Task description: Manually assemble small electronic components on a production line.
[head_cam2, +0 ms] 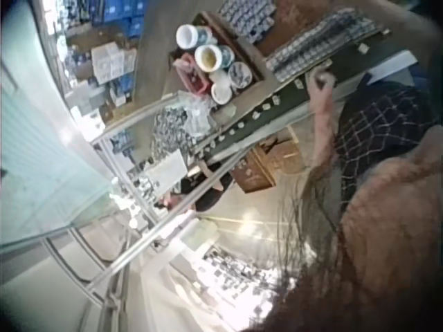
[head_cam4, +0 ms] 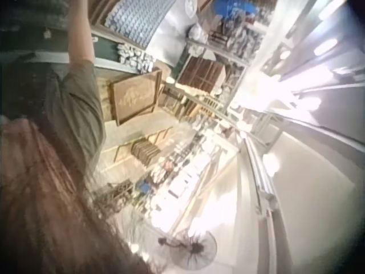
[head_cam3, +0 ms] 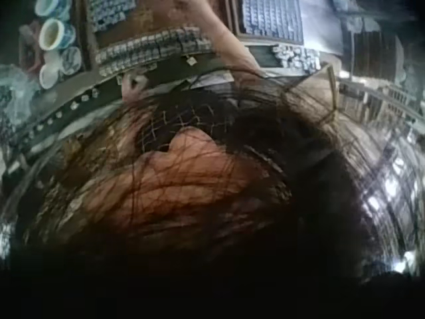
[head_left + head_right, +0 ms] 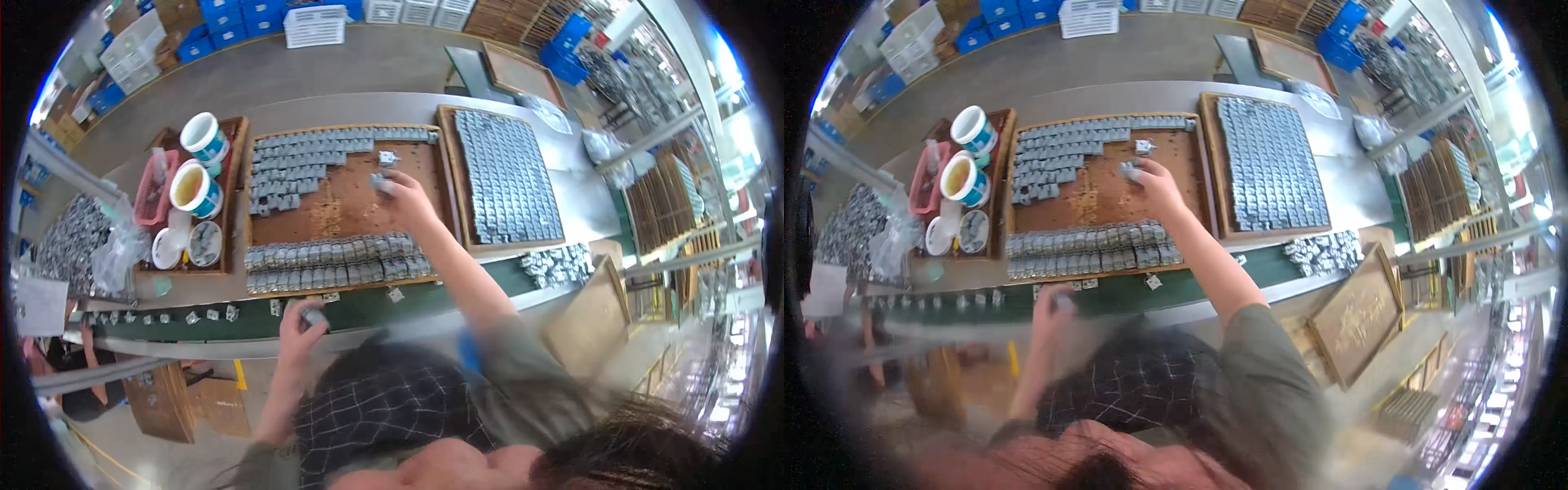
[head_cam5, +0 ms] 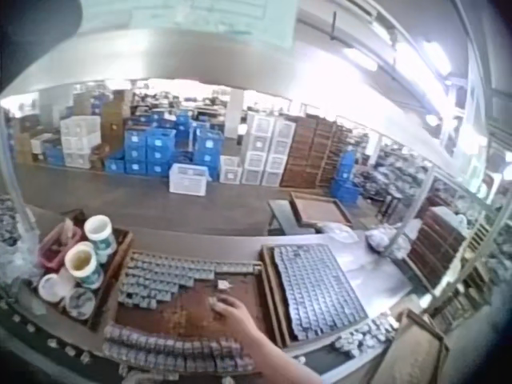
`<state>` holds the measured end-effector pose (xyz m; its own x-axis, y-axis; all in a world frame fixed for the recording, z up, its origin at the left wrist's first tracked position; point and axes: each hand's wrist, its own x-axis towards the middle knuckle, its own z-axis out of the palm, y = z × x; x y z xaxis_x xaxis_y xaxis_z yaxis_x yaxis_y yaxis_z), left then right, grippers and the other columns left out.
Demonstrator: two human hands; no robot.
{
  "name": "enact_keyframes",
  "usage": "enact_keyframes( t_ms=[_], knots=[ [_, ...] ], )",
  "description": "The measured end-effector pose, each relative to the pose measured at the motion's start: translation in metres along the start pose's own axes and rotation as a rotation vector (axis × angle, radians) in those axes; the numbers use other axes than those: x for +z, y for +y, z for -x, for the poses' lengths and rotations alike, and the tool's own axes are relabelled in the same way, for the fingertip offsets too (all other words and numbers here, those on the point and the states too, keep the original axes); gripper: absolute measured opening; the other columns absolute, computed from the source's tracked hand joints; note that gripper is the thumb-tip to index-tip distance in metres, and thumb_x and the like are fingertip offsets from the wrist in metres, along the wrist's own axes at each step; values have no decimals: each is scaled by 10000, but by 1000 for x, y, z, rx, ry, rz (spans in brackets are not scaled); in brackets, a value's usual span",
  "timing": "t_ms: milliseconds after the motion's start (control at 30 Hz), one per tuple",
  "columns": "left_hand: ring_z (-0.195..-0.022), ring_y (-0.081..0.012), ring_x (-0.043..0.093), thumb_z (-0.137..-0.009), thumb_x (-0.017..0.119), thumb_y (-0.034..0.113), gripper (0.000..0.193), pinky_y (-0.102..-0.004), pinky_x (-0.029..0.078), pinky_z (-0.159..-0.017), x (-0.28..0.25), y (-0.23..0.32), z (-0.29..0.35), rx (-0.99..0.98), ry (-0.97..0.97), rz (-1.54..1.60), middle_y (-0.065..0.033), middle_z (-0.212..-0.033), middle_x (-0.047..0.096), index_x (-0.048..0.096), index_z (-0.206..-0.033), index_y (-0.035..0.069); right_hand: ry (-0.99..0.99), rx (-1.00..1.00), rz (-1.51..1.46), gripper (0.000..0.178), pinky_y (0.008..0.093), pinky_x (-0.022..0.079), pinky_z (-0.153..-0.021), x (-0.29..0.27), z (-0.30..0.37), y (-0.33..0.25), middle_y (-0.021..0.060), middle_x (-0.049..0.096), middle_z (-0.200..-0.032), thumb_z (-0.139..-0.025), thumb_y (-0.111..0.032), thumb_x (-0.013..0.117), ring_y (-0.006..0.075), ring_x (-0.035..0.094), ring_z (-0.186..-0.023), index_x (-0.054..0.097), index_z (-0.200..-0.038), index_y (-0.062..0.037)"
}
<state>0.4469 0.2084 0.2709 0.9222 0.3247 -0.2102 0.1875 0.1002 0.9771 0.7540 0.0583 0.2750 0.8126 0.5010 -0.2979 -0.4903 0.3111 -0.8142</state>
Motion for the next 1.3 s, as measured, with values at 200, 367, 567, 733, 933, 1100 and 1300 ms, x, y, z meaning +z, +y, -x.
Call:
enact_keyframes(
  t_ms=[200,367,567,733,933,1100,1300],
  knots=[
    [-958,-174,558,-739,762,162,403,-305,444,-840,94,41,-103,369,-247,-223,-73,-1050,573,592,-1078,25,73,-155,-380,309,271,468,-620,-95,120,-31,100,569,-949,-859,-27,541,187,546,-792,511,-1165,-53],
    [-970,-203,598,-728,760,171,435,-329,475,-823,175,31,-176,255,-411,-202,-97,-1030,614,601,-1101,15,125,-160,-501,259,243,479,-577,-145,185,-25,108,572,-915,-869,-15,515,181,560,-739,507,-1128,-29],
    [-992,-297,616,-660,636,200,502,-349,471,-882,195,28,-197,240,-478,-914,-191,-1103,628,613,-1118,-4,255,-72,-455,261,236,473,-563,-197,222,-11,101,576,-887,-859,13,502,173,567,-691,506,-1120,8],
    [-1084,-303,571,-661,600,205,522,-353,431,-946,201,52,-178,47,-476,-953,-197,-1143,608,606,-1144,6,225,14,-431,309,253,482,-599,-223,244,-19,67,598,-866,-835,-16,570,154,579,-709,523,-1140,-16],
    [-1004,-359,561,-661,595,150,450,-429,435,-909,225,35,-142,670,-154,-1138,-233,-1042,594,601,-1090,14,174,70,-442,290,251,466,-592,-227,256,-30,44,592,-865,-825,-21,600,133,563,-691,552,-1111,-25],
    [-965,-331,587,-717,619,145,404,-410,482,-849,276,-14,-57,619,-572,-971,-168,-1070,600,607,-1111,56,117,25,-356,258,228,410,-555,-246,261,-22,29,572,-828,-818,-32,630,109,511,-640,575,-1070,-23],
    [-1085,-383,517,-746,668,186,644,-416,476,-873,301,-101,-66,423,-261,-1152,-179,-1305,437,404,-1326,97,97,83,-351,268,226,399,-536,-244,267,-19,20,557,-786,-807,-45,657,109,498,-618,572,-1061,-36]
  ],
)
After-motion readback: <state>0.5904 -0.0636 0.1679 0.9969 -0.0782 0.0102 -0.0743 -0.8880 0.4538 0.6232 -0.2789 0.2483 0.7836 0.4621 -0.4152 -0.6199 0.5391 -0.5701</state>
